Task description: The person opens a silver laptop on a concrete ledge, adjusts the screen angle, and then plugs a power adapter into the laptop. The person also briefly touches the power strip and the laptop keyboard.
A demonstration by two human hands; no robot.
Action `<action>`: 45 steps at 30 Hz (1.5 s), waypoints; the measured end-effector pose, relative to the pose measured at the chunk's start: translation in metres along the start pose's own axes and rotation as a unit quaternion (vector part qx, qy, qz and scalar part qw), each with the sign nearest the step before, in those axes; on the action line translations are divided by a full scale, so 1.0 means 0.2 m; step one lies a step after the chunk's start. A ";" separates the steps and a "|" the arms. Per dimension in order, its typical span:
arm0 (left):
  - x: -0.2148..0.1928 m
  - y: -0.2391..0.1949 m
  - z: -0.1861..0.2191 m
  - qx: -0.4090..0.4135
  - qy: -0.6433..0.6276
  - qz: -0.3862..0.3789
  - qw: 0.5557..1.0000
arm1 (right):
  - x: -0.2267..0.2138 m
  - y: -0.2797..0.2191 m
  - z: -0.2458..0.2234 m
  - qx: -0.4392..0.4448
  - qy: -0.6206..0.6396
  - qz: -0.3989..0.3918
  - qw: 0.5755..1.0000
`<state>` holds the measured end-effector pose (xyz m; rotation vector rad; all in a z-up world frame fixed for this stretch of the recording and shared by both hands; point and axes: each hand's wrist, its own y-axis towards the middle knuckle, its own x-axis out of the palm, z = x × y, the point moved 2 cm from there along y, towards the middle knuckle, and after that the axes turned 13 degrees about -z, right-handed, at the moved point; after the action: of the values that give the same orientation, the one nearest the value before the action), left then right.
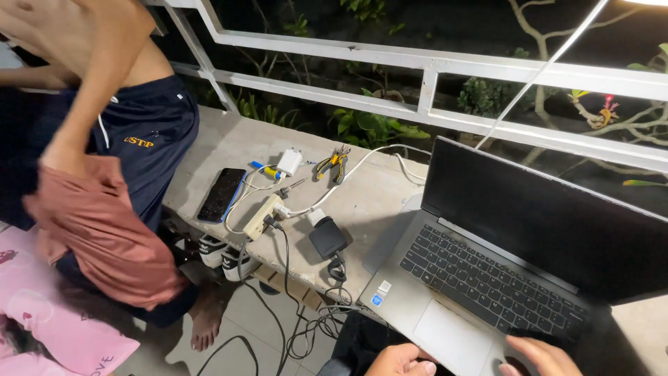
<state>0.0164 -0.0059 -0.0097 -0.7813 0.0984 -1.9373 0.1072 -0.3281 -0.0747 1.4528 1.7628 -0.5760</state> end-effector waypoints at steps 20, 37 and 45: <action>-0.16 -0.09 -0.03 -0.064 0.128 -0.003 0.990 | 0.23 -0.30 0.49 -0.095 -0.122 0.027 0.988; -0.21 0.00 -0.06 -0.006 -0.055 0.150 0.987 | -0.07 -0.55 -0.37 0.372 0.448 0.148 0.799; -0.21 0.03 -0.07 -0.011 -0.057 0.193 0.979 | -0.11 -0.54 -0.39 0.355 0.493 0.154 0.780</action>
<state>0.0257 0.0230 -0.0432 -0.8184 0.1881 -1.5241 -0.0174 -0.3099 -0.0242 2.9065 2.0398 -0.2975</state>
